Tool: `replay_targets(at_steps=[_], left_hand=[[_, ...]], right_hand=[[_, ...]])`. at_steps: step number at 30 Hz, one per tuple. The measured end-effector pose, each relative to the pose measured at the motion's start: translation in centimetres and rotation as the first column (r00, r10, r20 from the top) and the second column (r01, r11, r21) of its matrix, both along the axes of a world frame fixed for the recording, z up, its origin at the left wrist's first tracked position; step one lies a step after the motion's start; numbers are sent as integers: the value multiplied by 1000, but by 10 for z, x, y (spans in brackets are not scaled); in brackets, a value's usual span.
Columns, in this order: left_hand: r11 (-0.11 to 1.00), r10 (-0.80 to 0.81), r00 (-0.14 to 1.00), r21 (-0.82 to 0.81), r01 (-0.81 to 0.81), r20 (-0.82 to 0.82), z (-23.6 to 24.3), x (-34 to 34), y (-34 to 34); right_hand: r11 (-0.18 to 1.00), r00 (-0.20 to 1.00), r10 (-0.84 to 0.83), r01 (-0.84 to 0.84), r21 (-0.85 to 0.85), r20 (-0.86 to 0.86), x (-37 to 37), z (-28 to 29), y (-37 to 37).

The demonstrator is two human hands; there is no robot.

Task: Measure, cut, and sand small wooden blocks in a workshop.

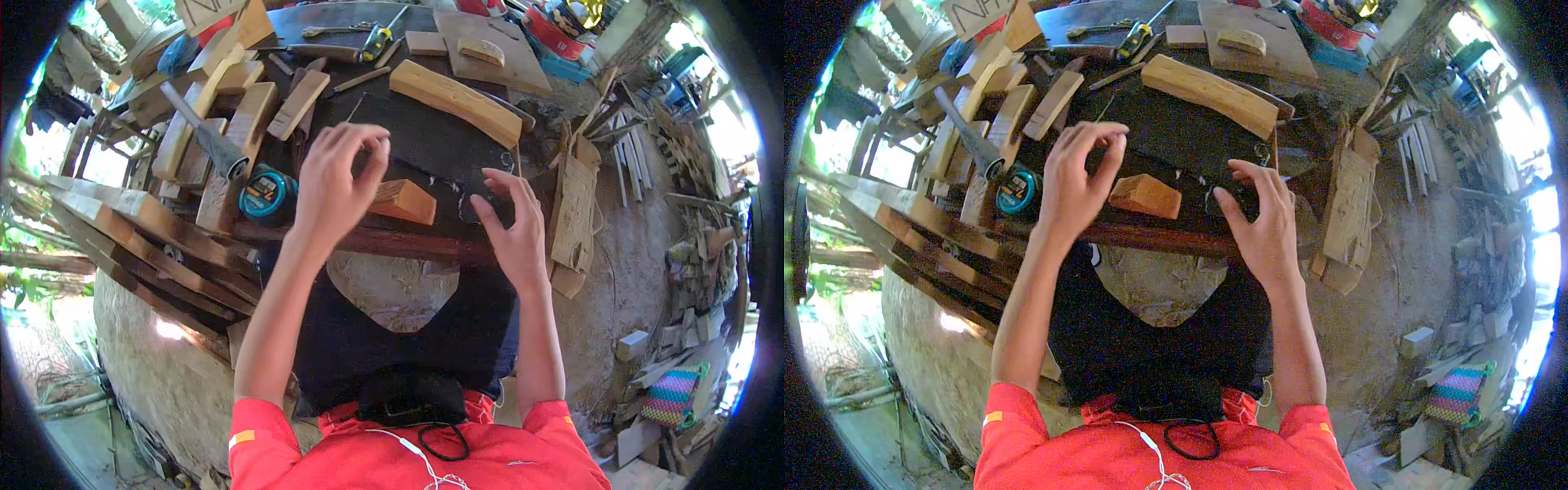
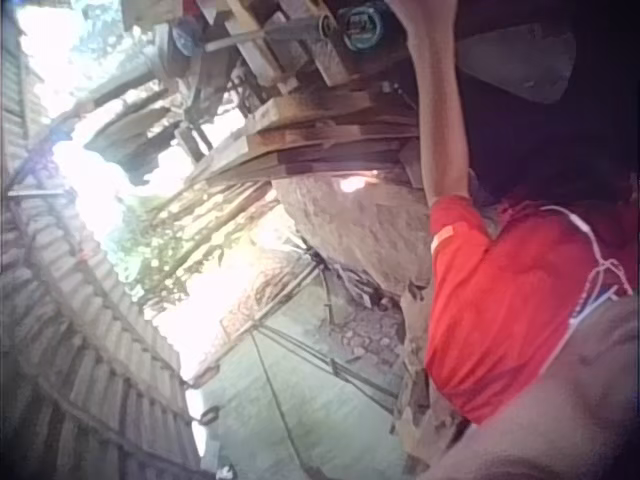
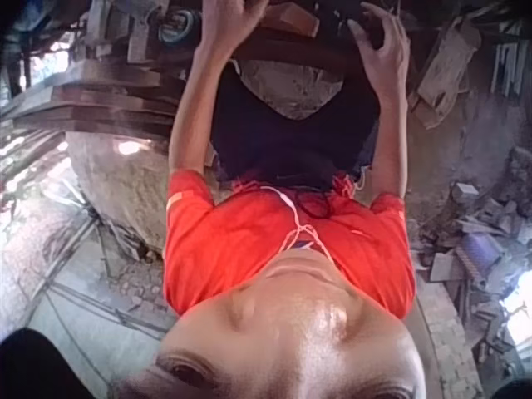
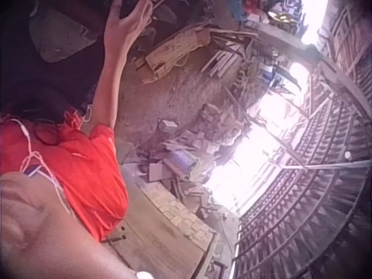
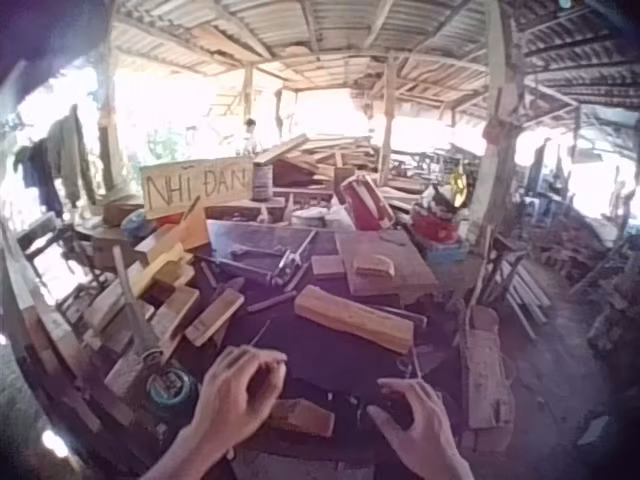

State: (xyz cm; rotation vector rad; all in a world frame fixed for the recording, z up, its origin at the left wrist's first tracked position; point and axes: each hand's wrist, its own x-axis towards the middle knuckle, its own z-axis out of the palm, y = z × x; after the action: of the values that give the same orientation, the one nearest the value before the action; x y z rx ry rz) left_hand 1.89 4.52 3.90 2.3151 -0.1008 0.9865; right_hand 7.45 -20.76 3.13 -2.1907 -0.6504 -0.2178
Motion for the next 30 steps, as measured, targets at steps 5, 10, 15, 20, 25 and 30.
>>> replay_targets(at_steps=[5, 10, 15, 20, 25, 30], left_hand=[[994, 92, 973, 68, -80, -210, -7, 46, 16], [939, 239, 931, 309, -149, -277, -14, 84, 23], [914, 250, 881, 399, -78, -401, -19, 101, 32], [908, 276, 835, 415, -63, -477, -12, 106, 36], [911, 203, 863, 412, 6, -462, 3, 105, 41], [970, 36, 852, 224, 97, -522, 17, 94, 46]], right_hand=[[974, 976, -205, 211, -86, 68, 31, -6, -7], [932, 944, -306, 323, -167, 122, 61, -15, -1], [883, 919, -374, 394, -257, 126, 63, -22, -1], [887, 920, -380, 392, -245, 98, 65, -21, -4], [928, 953, -294, 302, -216, 69, 66, -18, -8], [986, 987, -157, 158, 54, -20, 60, -10, -12]])
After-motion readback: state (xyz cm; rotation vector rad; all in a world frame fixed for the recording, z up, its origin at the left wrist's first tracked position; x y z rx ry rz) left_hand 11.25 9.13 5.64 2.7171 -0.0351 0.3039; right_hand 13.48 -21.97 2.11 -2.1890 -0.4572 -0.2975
